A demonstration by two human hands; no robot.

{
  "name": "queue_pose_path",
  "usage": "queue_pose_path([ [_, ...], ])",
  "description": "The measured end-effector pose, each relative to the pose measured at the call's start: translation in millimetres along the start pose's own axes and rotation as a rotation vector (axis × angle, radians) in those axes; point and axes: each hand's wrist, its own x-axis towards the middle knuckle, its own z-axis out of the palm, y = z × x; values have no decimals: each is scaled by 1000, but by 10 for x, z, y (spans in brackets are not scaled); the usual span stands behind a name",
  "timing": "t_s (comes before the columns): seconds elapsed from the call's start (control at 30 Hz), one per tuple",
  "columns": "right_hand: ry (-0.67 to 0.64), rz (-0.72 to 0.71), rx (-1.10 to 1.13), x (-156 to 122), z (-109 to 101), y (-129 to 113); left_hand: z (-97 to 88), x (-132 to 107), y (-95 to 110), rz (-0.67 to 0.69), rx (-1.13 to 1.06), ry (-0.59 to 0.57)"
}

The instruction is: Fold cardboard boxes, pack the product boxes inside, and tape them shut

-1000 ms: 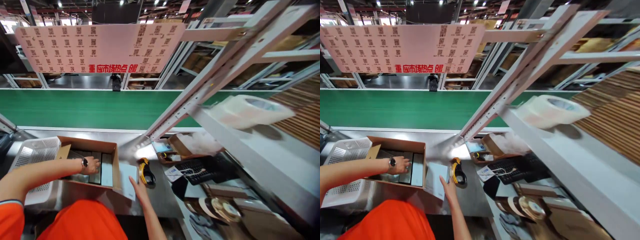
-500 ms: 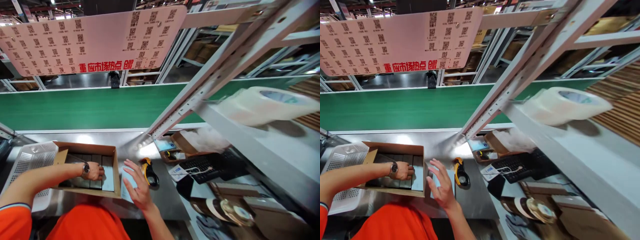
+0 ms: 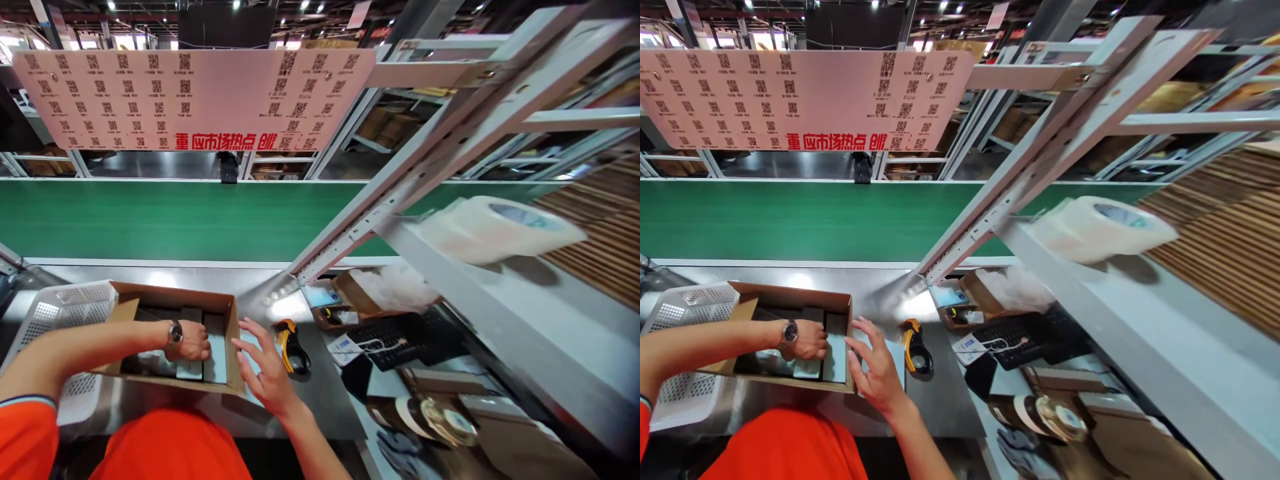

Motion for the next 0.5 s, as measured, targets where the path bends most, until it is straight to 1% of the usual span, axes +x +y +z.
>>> queue_pose_path([
  [0.07,-9,-30,-40,86,-66,-29,-282,-162,22,12,3,16],
  [0.13,-15,-58,-81,198,-120,-76,-585,-386,90,-45,-7,95],
  [0.17,-31,-64,-99,263,-134,-108,-731,-524,141,-92,-23,154],
  [0.2,-66,-62,-114,334,-135,-145,-864,-680,201,-154,-50,229],
  [0.23,-127,-50,-127,410,-120,-187,-976,-849,268,-228,-87,322],
  [0.3,-311,25,-175,586,-37,-275,-1113,-1205,411,-387,-192,546],
  [0.33,-420,87,-218,683,31,-316,-1130,-1380,481,-465,-248,666],
  [0.4,-636,211,-342,887,209,-377,-1057,-1685,606,-627,-346,888],
  [0.43,-732,257,-412,985,313,-392,-972,-1806,657,-712,-389,988],
  [0.5,-885,296,-520,1150,531,-386,-730,-1968,728,-878,-516,1198],
])
